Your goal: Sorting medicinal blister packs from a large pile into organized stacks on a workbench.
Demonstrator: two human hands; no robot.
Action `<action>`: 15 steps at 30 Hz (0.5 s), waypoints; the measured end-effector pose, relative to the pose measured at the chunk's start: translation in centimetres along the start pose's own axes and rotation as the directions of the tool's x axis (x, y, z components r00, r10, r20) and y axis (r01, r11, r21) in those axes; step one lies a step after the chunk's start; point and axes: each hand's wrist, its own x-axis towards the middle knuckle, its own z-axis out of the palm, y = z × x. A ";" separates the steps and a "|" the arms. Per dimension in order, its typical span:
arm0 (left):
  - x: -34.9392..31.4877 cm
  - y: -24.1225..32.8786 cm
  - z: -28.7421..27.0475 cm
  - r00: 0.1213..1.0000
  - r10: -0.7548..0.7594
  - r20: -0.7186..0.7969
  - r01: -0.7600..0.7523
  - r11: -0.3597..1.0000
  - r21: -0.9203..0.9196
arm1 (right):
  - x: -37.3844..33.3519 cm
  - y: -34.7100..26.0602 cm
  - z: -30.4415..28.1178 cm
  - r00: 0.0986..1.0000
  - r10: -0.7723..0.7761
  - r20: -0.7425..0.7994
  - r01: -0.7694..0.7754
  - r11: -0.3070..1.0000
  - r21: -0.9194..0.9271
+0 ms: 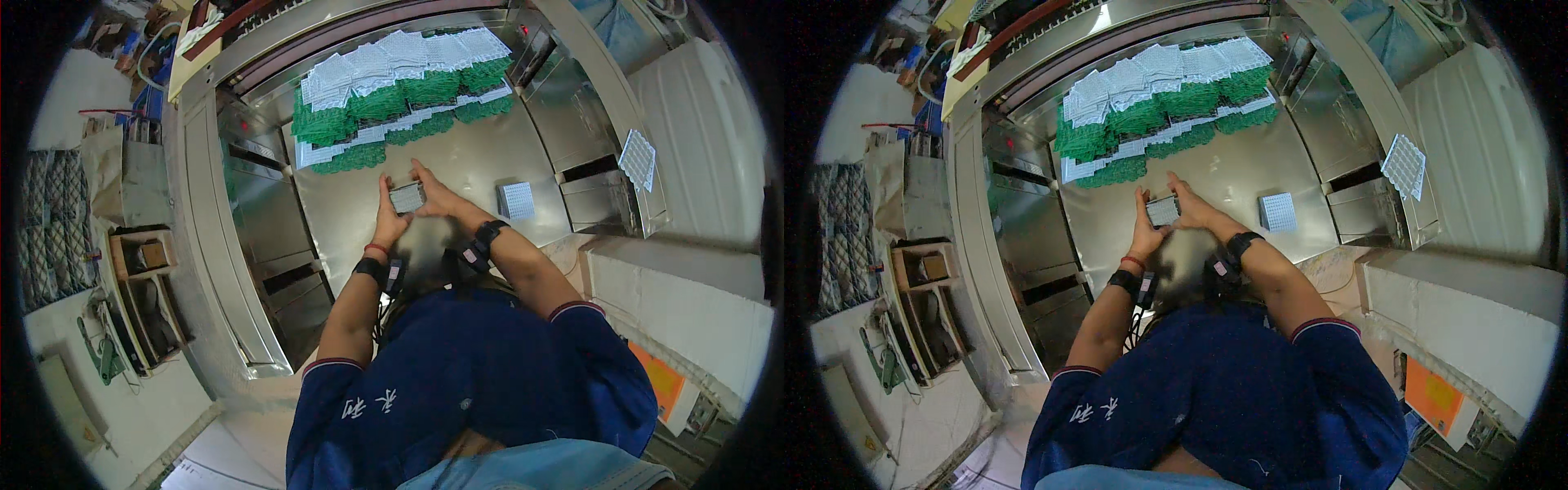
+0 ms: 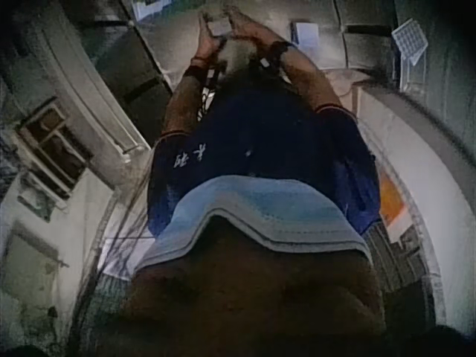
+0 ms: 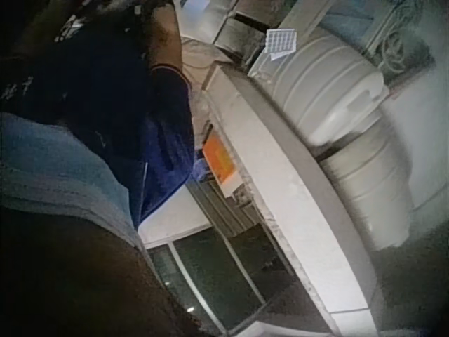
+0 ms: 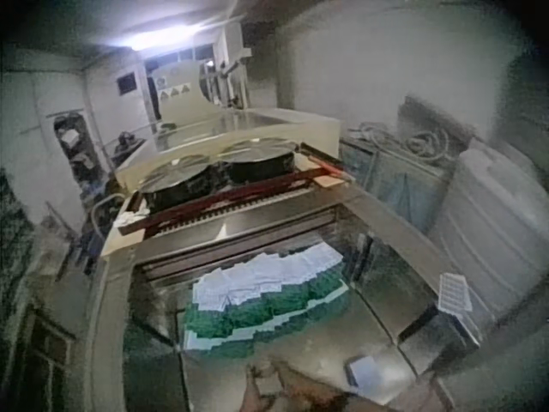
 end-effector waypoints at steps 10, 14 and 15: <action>-0.4 1.0 1.5 0.996 0.064 -0.061 -0.043 0.953 0.301 | -2.1 3.2 2.8 0.982 0.094 -0.166 -0.025 0.926 0.376; -1.1 2.1 1.2 0.993 0.083 -0.085 -0.047 0.932 0.359 | -2.5 2.3 3.5 0.989 0.010 -0.149 0.008 0.993 0.119; -1.3 1.9 1.1 0.993 0.085 -0.082 -0.050 0.931 0.360 | -2.5 2.1 3.6 0.988 0.027 -0.150 -0.015 0.996 0.085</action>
